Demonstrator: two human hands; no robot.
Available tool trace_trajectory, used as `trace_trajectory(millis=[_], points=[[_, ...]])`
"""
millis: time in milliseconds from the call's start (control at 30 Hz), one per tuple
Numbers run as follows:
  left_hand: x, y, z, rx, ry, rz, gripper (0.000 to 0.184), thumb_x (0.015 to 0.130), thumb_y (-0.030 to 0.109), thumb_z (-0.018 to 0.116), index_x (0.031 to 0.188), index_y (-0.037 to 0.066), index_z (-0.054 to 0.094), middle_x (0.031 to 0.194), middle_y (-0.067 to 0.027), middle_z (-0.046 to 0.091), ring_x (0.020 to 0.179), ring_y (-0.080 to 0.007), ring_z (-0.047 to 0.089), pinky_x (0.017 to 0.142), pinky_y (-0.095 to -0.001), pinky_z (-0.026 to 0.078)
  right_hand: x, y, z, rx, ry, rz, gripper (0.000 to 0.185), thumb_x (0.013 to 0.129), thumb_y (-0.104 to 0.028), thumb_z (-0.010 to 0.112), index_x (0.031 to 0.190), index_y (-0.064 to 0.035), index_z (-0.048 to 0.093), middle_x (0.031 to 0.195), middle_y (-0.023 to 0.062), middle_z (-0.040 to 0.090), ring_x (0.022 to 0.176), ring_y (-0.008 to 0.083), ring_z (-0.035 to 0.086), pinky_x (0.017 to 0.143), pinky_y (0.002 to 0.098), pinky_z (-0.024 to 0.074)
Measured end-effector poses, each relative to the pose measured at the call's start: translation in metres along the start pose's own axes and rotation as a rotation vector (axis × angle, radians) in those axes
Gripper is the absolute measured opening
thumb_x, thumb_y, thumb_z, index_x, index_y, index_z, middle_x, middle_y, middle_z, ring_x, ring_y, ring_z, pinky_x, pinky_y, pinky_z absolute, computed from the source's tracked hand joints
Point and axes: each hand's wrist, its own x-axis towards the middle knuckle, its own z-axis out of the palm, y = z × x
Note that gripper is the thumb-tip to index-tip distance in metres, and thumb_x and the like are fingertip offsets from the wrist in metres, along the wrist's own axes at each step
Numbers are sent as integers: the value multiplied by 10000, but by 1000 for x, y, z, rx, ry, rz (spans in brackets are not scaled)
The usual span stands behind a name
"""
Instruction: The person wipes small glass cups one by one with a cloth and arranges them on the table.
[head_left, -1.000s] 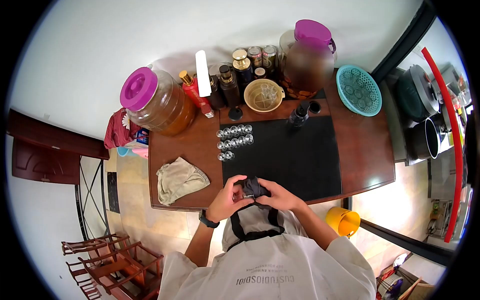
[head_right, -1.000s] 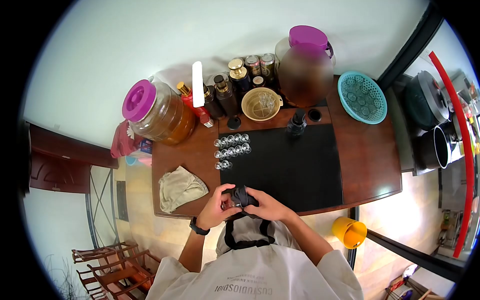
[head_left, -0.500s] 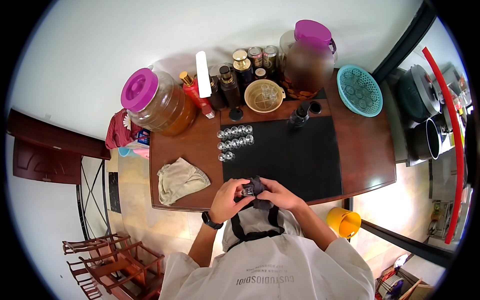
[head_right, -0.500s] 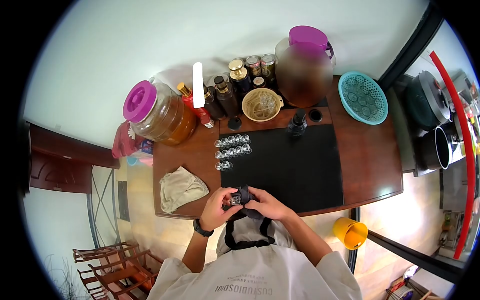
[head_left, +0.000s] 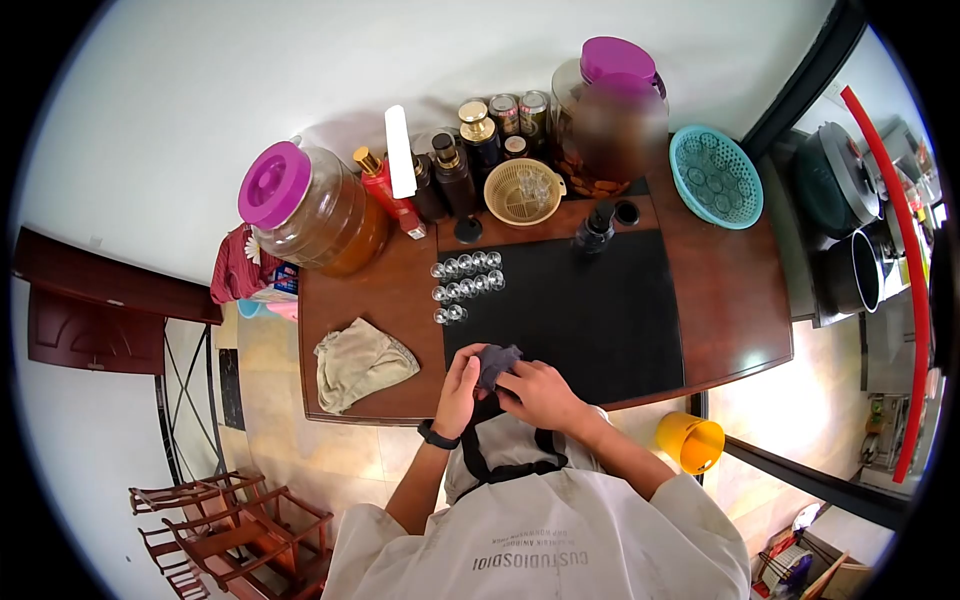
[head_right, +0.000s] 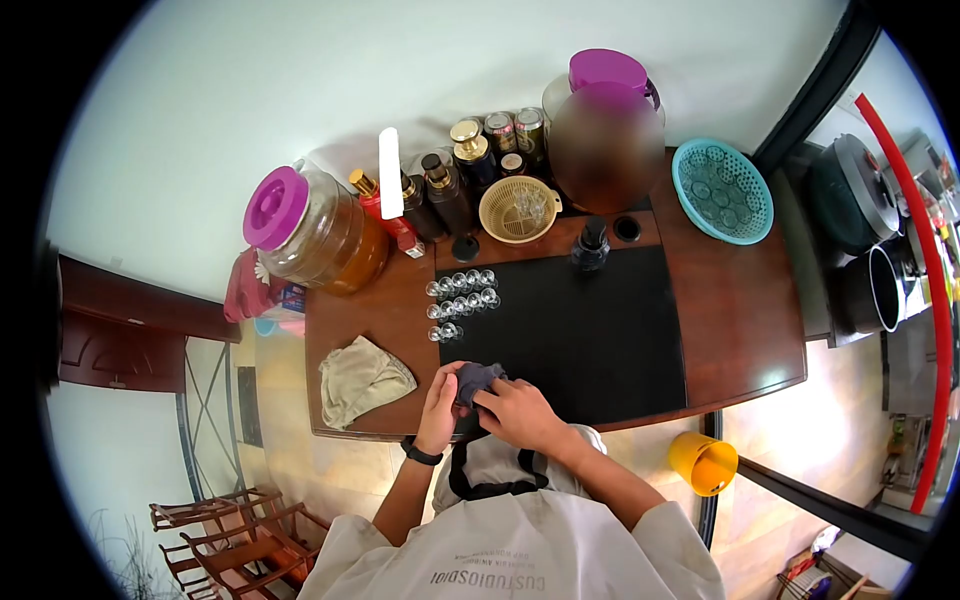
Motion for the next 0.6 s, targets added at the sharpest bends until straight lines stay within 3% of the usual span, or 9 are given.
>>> trace_trajectory(millis=[33, 167, 233, 400, 500, 567, 600], points=[[-1, -4, -2, -93, -21, -53, 285, 1007, 262, 379, 1207, 74, 456, 914, 20, 515, 677, -32, 433, 556, -173, 367, 0, 2, 2, -11, 9, -4, 180, 734, -134, 650, 893, -81, 583, 802, 129, 558, 691, 335, 581, 634, 418, 482], [-2, -12, -5, -279, -73, -48, 230, 990, 260, 434, 1142, 92, 472, 904, 17, 523, 660, -22, 421, 537, -166, 352, 2, 2, 2, 6, 74, 23, 220, 742, -151, 639, 937, -80, 567, 858, 140, 583, 731, 347, 601, 661, 433, 498], [-2, -6, -1, -351, -50, -97, 189, 950, 164, 524, 1106, 75, 466, 847, 16, 530, 634, -29, 415, 533, -181, 340, 1, 0, 7, 73, 111, 28, 233, 745, -145, 639, 950, -70, 560, 871, 145, 585, 742, 356, 599, 668, 436, 497], [2, -9, -8, -234, -103, -67, 229, 899, 89, 597, 1091, 65, 475, 877, 1, 568, 659, -37, 449, 558, -184, 371, 2, 2, 5, 337, 120, 177, 245, 752, -126, 635, 962, -37, 546, 882, 169, 583, 785, 393, 584, 676, 449, 489], [9, -22, -10, -106, -81, -15, 260, 886, 92, 622, 1111, 53, 498, 912, -6, 586, 695, -51, 482, 591, -196, 397, -1, 15, 12, 325, 123, 162, 273, 774, -87, 614, 1027, -10, 545, 893, 163, 588, 762, 319, 611, 680, 391, 496], [12, -30, -14, -59, -58, 13, 274, 884, 101, 630, 1125, 46, 512, 927, -9, 594, 715, -59, 499, 608, -205, 410, -2, 24, 17, 563, 382, 270, 302, 792, -49, 589, 1083, 9, 536, 886, 138, 593, 731, 205, 591, 690, 319, 487], [12, -34, -16, 5, -55, 48, 259, 878, 86, 629, 1120, 58, 539, 922, -6, 588, 740, -68, 511, 647, -208, 420, -4, 31, 10, 639, 388, 397, 326, 803, -26, 572, 1121, 20, 525, 877, 119, 593, 731, 148, 547, 695, 278, 471]])
